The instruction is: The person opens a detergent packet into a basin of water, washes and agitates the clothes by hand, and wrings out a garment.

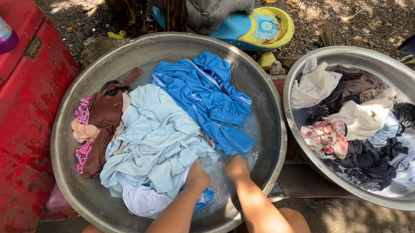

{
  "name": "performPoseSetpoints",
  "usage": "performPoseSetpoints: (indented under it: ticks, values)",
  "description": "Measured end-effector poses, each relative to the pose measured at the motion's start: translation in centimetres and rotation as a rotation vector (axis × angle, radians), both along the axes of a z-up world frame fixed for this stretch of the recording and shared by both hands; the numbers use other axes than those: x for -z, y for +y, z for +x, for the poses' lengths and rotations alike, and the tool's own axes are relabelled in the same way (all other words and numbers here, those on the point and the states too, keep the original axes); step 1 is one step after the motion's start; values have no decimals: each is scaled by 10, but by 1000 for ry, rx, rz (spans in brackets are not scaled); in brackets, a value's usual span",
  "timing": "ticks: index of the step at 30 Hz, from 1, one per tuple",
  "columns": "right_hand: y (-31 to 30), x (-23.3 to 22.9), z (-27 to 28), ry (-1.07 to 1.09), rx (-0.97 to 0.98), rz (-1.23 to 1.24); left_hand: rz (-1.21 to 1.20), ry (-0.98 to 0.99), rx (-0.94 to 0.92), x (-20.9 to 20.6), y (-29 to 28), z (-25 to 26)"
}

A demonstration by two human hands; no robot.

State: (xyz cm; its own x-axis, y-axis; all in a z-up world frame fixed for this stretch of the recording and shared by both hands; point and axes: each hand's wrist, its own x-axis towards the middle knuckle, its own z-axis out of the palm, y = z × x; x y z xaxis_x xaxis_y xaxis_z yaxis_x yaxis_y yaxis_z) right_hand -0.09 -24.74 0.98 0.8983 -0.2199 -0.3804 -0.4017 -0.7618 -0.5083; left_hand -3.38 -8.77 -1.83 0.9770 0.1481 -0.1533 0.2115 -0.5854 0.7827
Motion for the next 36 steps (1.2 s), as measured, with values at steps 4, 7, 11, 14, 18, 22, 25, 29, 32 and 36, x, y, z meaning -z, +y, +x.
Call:
performPoseSetpoints:
  ticks: [4,7,11,14,18,22,25,29,32,36]
  values:
    - [4,-6,-1,51,-1,-8,82,147,8,-1,-4,6]
    - [-1,-5,1,80,5,-32,-28,26,-3,-9,-5,1]
    - [2,2,6,73,-48,-77,78,129,47,-28,-10,-9]
    - [6,-4,0,40,-329,-258,191,250,128,-40,-13,-9]
    - [-2,-28,-13,-102,-251,-136,244,99,177,-59,-17,3]
    - [-19,-63,-19,-191,261,813,183,-18,296,-80,1,40]
    - [-30,-96,-16,-103,338,1001,28,-154,207,-100,6,61]
    - [-2,-147,-39,152,464,1332,-82,-305,121,-137,3,70]
    - [20,-148,-44,217,329,1840,-226,-481,93,-149,-5,69]
    - [24,-123,-19,-136,228,1975,-444,-277,115,-161,-2,63]
